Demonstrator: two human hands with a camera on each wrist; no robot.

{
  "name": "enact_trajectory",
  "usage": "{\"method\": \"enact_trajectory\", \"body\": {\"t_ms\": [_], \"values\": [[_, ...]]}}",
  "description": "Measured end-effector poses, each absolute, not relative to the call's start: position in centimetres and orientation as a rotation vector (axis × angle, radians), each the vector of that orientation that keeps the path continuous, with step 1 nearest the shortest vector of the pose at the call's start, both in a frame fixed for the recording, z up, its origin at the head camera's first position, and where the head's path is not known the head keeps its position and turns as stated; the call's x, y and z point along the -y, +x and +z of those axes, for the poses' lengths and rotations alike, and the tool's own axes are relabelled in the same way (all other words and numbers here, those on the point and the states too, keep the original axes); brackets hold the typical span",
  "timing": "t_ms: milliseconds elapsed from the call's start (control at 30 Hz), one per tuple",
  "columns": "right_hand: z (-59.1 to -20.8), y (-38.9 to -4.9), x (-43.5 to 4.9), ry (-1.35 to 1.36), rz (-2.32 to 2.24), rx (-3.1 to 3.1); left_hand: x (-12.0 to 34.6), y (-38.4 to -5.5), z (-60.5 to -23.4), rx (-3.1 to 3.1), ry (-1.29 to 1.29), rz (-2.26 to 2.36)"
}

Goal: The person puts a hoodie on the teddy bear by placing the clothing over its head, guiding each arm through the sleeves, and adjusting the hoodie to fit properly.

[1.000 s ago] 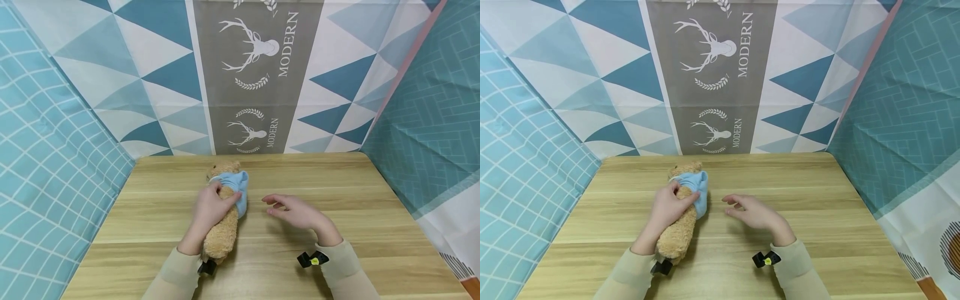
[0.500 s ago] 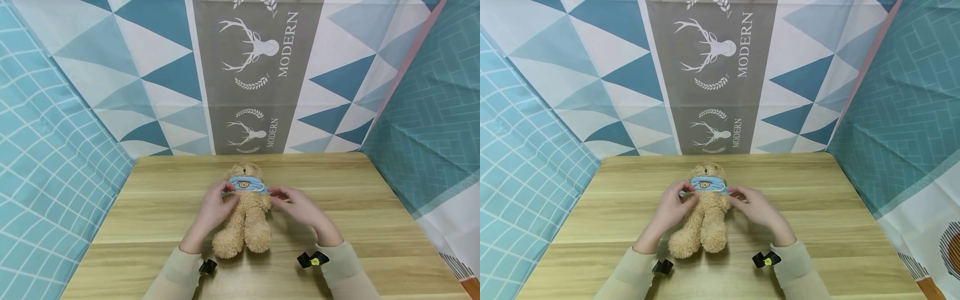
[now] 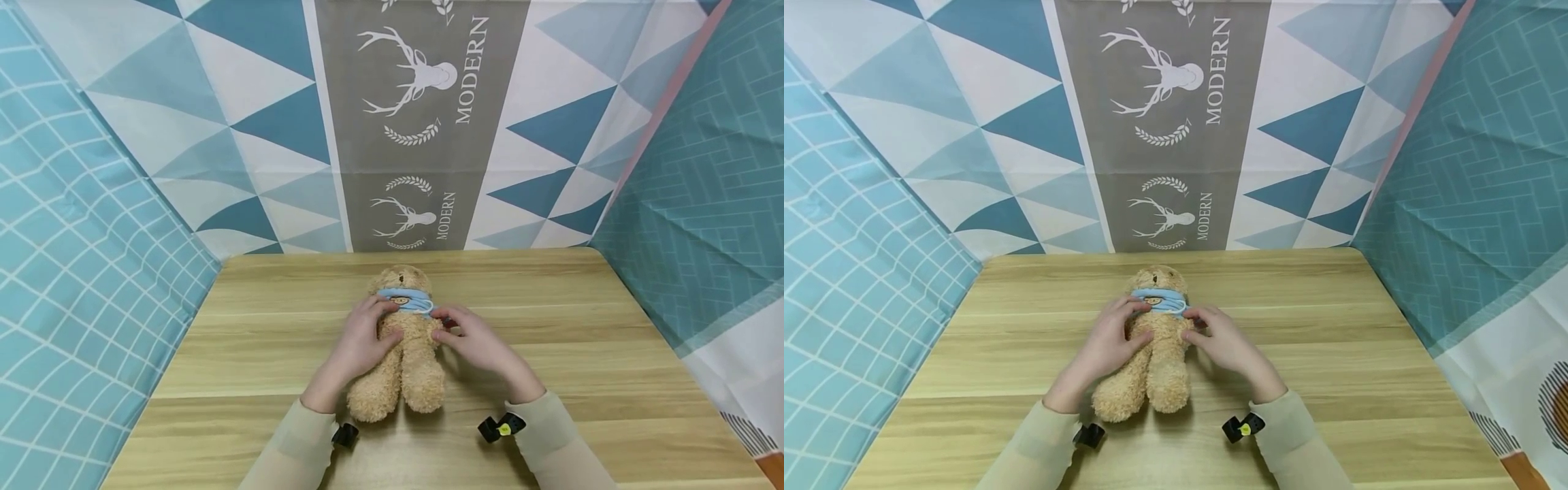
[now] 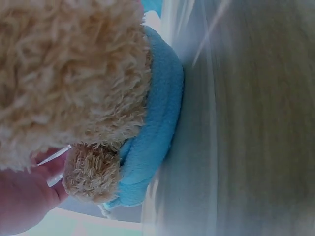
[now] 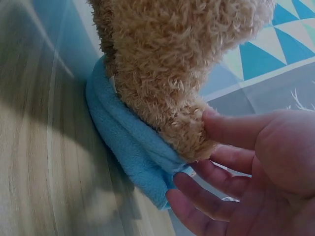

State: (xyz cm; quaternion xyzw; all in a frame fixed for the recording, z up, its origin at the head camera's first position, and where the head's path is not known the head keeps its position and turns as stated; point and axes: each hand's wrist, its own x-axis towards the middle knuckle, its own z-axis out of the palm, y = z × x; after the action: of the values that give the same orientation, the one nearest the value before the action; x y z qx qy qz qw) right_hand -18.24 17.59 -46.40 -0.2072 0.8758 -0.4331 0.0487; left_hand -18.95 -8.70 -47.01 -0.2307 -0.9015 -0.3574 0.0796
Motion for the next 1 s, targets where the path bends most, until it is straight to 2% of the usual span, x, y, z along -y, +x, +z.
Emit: {"method": "enact_trajectory", "body": {"t_ms": [533,1000], "values": [[-47.2,-18.3,-16.9,-0.631,-1.158,-2.688,8.5,-19.2,-46.5,2.898,-0.803,-0.857],[-47.0,-18.3,-16.1,-0.594,-1.122,-2.735,8.8,-19.7,-46.3,2.908,-0.79,-0.894]]}}
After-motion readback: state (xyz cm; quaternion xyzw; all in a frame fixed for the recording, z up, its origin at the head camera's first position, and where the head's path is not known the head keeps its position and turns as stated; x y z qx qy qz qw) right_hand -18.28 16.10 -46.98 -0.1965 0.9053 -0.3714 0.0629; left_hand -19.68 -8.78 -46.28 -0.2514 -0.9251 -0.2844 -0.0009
